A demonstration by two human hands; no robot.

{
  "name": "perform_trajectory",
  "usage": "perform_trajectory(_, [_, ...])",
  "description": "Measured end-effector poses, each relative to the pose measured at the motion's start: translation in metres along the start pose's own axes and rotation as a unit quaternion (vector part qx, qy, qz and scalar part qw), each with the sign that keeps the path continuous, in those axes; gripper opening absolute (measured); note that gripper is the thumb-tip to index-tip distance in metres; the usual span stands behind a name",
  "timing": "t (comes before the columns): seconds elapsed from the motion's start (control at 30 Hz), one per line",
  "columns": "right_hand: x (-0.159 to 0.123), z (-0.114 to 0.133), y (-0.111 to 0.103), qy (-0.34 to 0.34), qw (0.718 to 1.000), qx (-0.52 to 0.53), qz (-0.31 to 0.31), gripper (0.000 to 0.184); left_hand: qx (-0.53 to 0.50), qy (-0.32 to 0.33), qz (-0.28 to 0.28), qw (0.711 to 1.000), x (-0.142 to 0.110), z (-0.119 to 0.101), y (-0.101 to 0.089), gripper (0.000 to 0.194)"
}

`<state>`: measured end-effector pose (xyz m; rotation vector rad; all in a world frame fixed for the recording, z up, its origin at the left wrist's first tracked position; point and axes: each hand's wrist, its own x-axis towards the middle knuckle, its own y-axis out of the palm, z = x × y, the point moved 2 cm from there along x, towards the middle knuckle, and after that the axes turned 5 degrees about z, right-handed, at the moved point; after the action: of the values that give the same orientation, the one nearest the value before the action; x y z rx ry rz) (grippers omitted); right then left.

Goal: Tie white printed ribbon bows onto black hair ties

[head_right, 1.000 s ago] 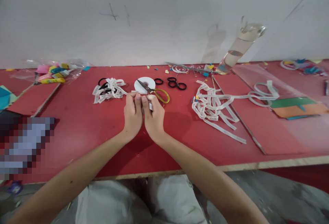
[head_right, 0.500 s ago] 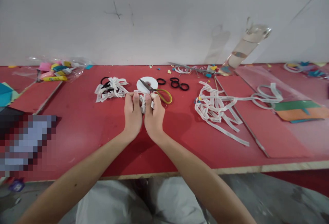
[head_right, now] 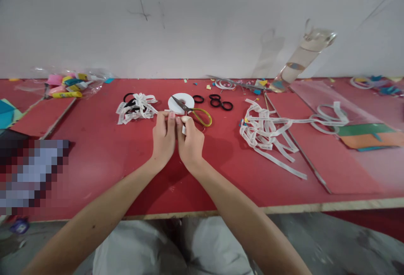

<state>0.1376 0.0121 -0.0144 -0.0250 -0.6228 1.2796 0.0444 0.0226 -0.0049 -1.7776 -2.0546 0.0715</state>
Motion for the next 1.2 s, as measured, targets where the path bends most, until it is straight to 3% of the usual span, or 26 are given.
perform_trajectory(0.5, [0.001, 0.008, 0.001, 0.042, 0.992, 0.121, -0.003, 0.030, -0.190, -0.024, 0.016, 0.981, 0.007, 0.008, 0.010, 0.032])
perform_trajectory(0.7, [0.000, 0.006, 0.000, 0.037, 0.991, 0.126, -0.001, 0.031, -0.168, -0.020, 0.004, 0.986, 0.003, 0.004, 0.008, 0.032])
perform_trajectory(0.93, [-0.002, 0.001, 0.002, 0.020, 0.998, 0.066, 0.005, 0.027, -0.073, -0.027, 0.011, 0.997, 0.001, 0.002, 0.002, 0.036])
perform_trajectory(1.2, [0.004, 0.002, 0.001, 0.005, 0.995, 0.093, 0.015, 0.029, -0.020, 0.033, 0.020, 0.999, 0.007, -0.003, -0.005, 0.032])
